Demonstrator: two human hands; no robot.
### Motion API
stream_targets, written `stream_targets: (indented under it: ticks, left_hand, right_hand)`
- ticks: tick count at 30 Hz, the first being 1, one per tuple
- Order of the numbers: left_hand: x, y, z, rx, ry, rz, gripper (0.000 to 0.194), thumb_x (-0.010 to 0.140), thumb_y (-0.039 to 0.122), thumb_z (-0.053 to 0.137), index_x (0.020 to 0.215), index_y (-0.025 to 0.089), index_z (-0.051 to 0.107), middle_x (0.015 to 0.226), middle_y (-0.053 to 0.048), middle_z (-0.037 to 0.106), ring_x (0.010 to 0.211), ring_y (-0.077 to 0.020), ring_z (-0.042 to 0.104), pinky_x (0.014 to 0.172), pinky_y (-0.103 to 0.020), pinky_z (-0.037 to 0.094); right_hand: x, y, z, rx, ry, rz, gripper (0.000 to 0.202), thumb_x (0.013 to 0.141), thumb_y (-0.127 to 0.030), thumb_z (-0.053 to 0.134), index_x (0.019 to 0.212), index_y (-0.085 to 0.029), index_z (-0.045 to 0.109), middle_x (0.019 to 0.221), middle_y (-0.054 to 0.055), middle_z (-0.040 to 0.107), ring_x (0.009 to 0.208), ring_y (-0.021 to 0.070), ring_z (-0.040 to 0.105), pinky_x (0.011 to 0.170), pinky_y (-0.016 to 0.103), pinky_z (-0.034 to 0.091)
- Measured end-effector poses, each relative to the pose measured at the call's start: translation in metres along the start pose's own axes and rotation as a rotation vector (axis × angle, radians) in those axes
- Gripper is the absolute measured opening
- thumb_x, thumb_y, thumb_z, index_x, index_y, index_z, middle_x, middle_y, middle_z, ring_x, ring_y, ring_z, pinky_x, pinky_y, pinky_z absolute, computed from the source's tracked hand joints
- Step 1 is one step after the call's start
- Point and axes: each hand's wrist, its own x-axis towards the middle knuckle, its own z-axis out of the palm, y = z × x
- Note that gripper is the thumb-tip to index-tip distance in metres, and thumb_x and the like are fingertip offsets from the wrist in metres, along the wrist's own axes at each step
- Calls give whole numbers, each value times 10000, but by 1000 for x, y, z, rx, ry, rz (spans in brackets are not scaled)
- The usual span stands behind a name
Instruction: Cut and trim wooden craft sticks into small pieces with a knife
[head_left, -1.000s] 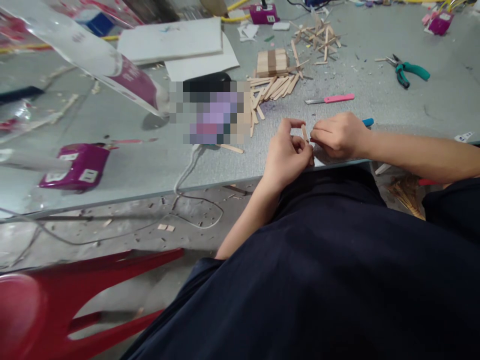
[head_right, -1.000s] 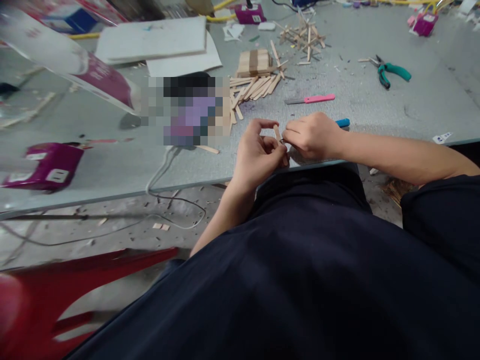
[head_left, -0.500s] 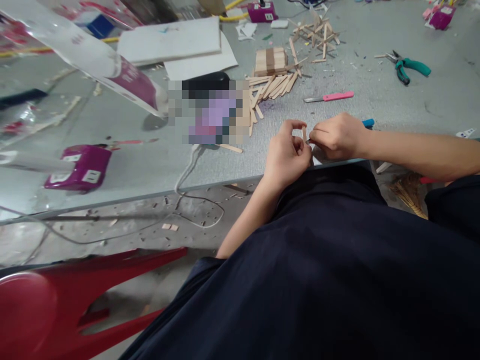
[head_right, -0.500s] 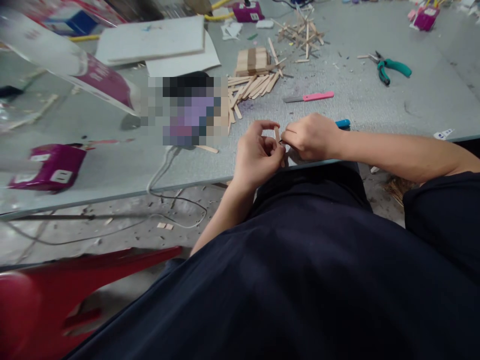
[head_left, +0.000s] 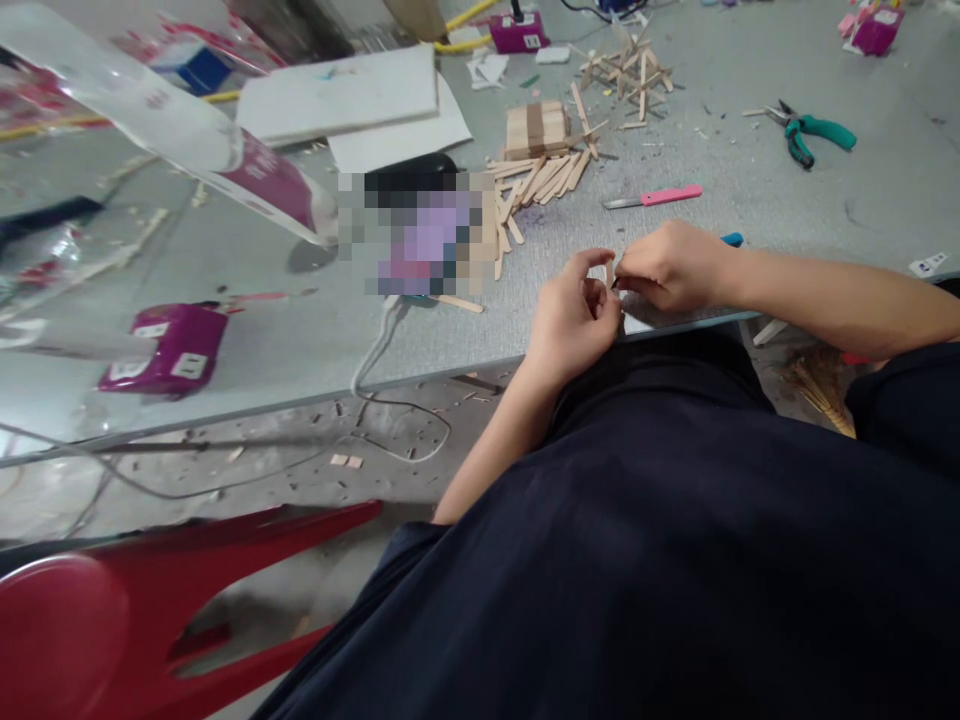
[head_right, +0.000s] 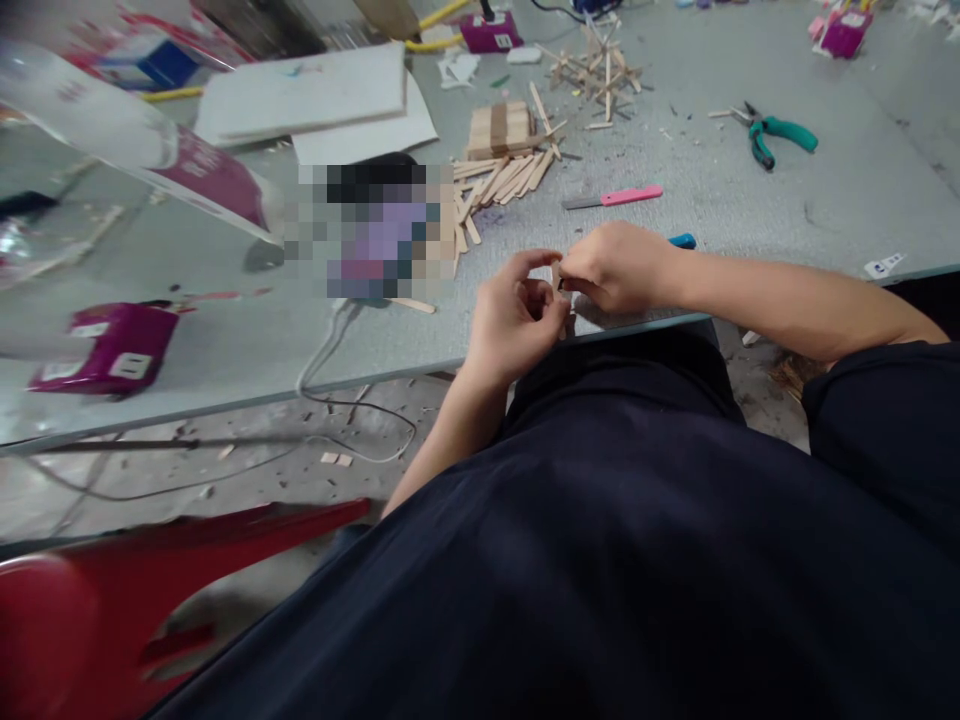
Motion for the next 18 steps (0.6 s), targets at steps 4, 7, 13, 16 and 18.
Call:
stream_targets:
  ticks: [4, 7, 13, 16, 18]
  left_hand:
    - [-2, 1, 0, -37, -27, -6, 552, 974, 142, 793, 1513, 230, 713, 711, 87, 659, 624, -154, 680, 643, -293, 502]
    - [-2, 0, 0, -61, -45, -3, 558, 994, 159, 784, 1542, 226, 708, 721, 82, 668, 631, -154, 677, 649, -296, 506]
    - [-3, -5, 1, -103, -69, 4, 595, 1015, 197, 808, 1596, 254, 694, 742, 79, 679, 625, -154, 659, 653, -302, 529]
    - [-3, -6, 0, -124, -84, 0, 580, 1035, 249, 827, 1600, 278, 697, 741, 77, 674, 626, -164, 668, 661, -316, 549]
    - [-4, -5, 0, -139, -97, -6, 569, 1048, 286, 835, 1599, 283, 696, 751, 71, 681, 638, -170, 683, 672, -324, 564]
  right_hand:
    - [0, 11, 3, 128, 74, -56, 361, 1204, -285, 553, 1078, -190, 878, 966, 83, 855, 851, 224, 689, 797, 392, 369]
    - [0, 16, 2, 230, 94, -86, 333, 1178, -281, 591, 1117, -192, 906, 961, 76, 868, 866, 229, 723, 815, 378, 409]
    - [3, 21, -4, 381, 25, -78, 326, 1150, -251, 631, 1210, -162, 940, 999, 93, 897, 908, 223, 761, 909, 377, 500]
    - [3, 22, -8, 409, -23, -54, 312, 1141, -240, 646, 1237, -196, 940, 1050, 74, 915, 922, 225, 780, 943, 392, 529]
    - [3, 22, -10, 422, -46, -33, 306, 1151, -252, 650, 1248, -213, 938, 1083, 70, 925, 931, 231, 790, 959, 407, 541]
